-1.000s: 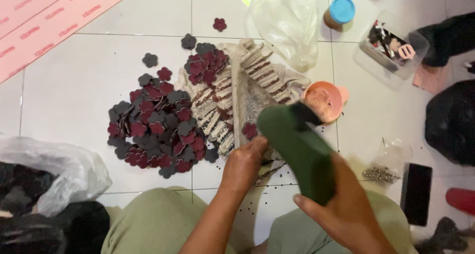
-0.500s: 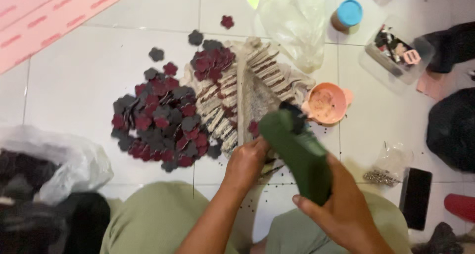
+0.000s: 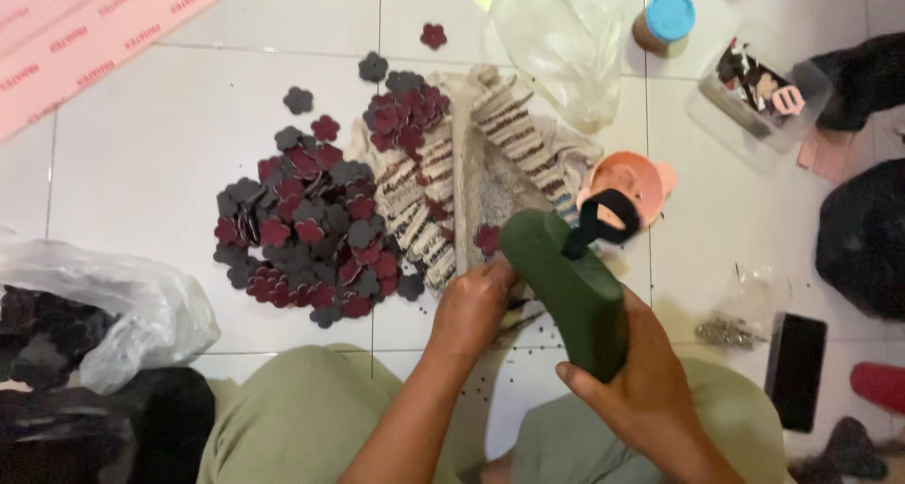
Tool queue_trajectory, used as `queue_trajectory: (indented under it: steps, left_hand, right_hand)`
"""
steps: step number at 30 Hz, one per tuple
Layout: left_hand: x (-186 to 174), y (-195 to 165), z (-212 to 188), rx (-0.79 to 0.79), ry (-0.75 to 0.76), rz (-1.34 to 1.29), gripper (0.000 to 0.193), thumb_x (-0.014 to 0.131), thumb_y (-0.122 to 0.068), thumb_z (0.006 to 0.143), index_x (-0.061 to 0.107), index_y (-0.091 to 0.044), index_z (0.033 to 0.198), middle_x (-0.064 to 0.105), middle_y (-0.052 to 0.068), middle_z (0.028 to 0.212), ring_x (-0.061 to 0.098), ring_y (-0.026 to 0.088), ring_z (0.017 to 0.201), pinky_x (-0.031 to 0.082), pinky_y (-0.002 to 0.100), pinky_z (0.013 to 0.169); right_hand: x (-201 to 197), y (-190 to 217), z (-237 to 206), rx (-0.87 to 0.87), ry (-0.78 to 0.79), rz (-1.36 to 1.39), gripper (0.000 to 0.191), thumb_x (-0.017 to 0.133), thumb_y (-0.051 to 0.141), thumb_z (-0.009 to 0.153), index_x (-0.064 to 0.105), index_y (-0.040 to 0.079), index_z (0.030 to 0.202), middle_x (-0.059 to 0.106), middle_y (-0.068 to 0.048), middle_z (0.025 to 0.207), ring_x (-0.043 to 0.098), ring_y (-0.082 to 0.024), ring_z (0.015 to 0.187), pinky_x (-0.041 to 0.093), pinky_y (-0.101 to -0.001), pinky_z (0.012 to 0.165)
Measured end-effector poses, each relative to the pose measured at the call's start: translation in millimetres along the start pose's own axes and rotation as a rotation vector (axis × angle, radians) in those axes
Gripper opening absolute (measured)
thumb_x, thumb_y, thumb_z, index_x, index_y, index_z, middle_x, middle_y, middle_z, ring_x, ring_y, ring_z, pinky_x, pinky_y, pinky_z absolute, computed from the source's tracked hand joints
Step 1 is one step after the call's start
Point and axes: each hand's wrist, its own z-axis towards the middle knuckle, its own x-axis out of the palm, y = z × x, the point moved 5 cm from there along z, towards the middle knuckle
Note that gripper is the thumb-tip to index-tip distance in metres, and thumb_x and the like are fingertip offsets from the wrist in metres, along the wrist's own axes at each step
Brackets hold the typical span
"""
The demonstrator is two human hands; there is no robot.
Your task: The person sits on the floor and repeatedly picks up flower-shaped decorative pieces, places them on a green plastic tool, and presses them with a small metal rod. The person then removes the pieces and sets them aside, repeating the process with multiple items.
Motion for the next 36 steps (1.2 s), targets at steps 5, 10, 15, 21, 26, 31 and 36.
queue_trajectory:
  steps: [5, 10, 15, 21, 26, 31, 36]
  left_hand:
    - [-3, 3, -2, -0.142, -0.104, -0.123, 0.009, 0.067, -0.013, 0.098, 0.07, -0.009, 0.105, 0.071, 0.019, 0.089, 0.071, 0.037, 0.084, 0.056, 0.046, 0.068]
    - [-5, 4, -1, -0.101, -0.179, -0.189, 0.015, 0.071, -0.014, 0.094, 0.072, -0.011, 0.109, 0.071, 0.019, 0.089, 0.071, 0.038, 0.082, 0.057, 0.044, 0.066]
    - [-2, 19, 0, -0.274, -0.214, -0.329, 0.017, 0.07, -0.017, 0.096, 0.077, -0.012, 0.111, 0.076, 0.014, 0.088, 0.073, 0.029, 0.076, 0.057, 0.038, 0.066]
    - [-29, 57, -7, -0.546, -0.408, -0.767, 0.018, 0.062, -0.02, 0.101, 0.072, -0.008, 0.11, 0.076, 0.007, 0.098, 0.071, 0.012, 0.087, 0.057, 0.03, 0.08]
    - [-32, 30, -12, -0.464, -0.2, -0.119, 0.019, 0.061, -0.017, 0.097, 0.074, -0.008, 0.109, 0.073, 0.012, 0.101, 0.07, 0.029, 0.093, 0.053, 0.04, 0.083]
    - [-23, -12, 6, -0.076, -0.217, 0.164, 0.03, 0.074, -0.024, 0.087, 0.07, -0.006, 0.109, 0.071, 0.014, 0.097, 0.064, 0.036, 0.088, 0.049, 0.047, 0.076]
    - [-10, -20, 7, -0.018, -0.103, 0.298, 0.033, 0.074, -0.018, 0.085, 0.074, -0.011, 0.118, 0.07, 0.009, 0.085, 0.066, 0.031, 0.082, 0.051, 0.045, 0.071]
  right_hand:
    - [-26, 9, -3, -0.12, -0.055, -0.161, 0.103, 0.084, 0.029, 0.062, 0.038, 0.007, 0.151, 0.057, -0.021, 0.129, 0.054, -0.04, 0.118, 0.044, -0.0471, 0.098]
    - [-21, 8, -3, -0.112, 0.014, -0.336, 0.105, 0.083, 0.033, 0.061, 0.038, 0.013, 0.154, 0.055, -0.018, 0.129, 0.054, -0.041, 0.113, 0.045, -0.0479, 0.096]
    - [-7, -1, 0, -0.173, -0.018, -0.468, 0.107, 0.083, 0.036, 0.06, 0.037, 0.013, 0.154, 0.053, -0.018, 0.126, 0.054, -0.041, 0.102, 0.046, -0.0488, 0.09]
    - [-10, -12, 2, -0.104, 0.03, -0.351, 0.104, 0.082, 0.034, 0.063, 0.037, 0.014, 0.155, 0.055, -0.016, 0.128, 0.054, -0.04, 0.108, 0.046, -0.0484, 0.092]
    - [-16, -9, 15, -0.07, -0.062, -0.137, 0.099, 0.085, 0.029, 0.061, 0.041, 0.01, 0.148, 0.058, -0.019, 0.131, 0.055, -0.04, 0.12, 0.045, -0.0484, 0.098]
    - [-18, 11, 52, -0.181, -0.199, -0.066, 0.095, 0.085, 0.028, 0.068, 0.041, 0.007, 0.15, 0.059, -0.022, 0.132, 0.056, -0.041, 0.121, 0.046, -0.0487, 0.098]
    - [-7, 12, 99, -0.011, -0.127, 0.058, 0.096, 0.081, 0.026, 0.067, 0.038, 0.008, 0.152, 0.059, -0.017, 0.139, 0.065, -0.035, 0.103, 0.051, -0.0437, 0.088]
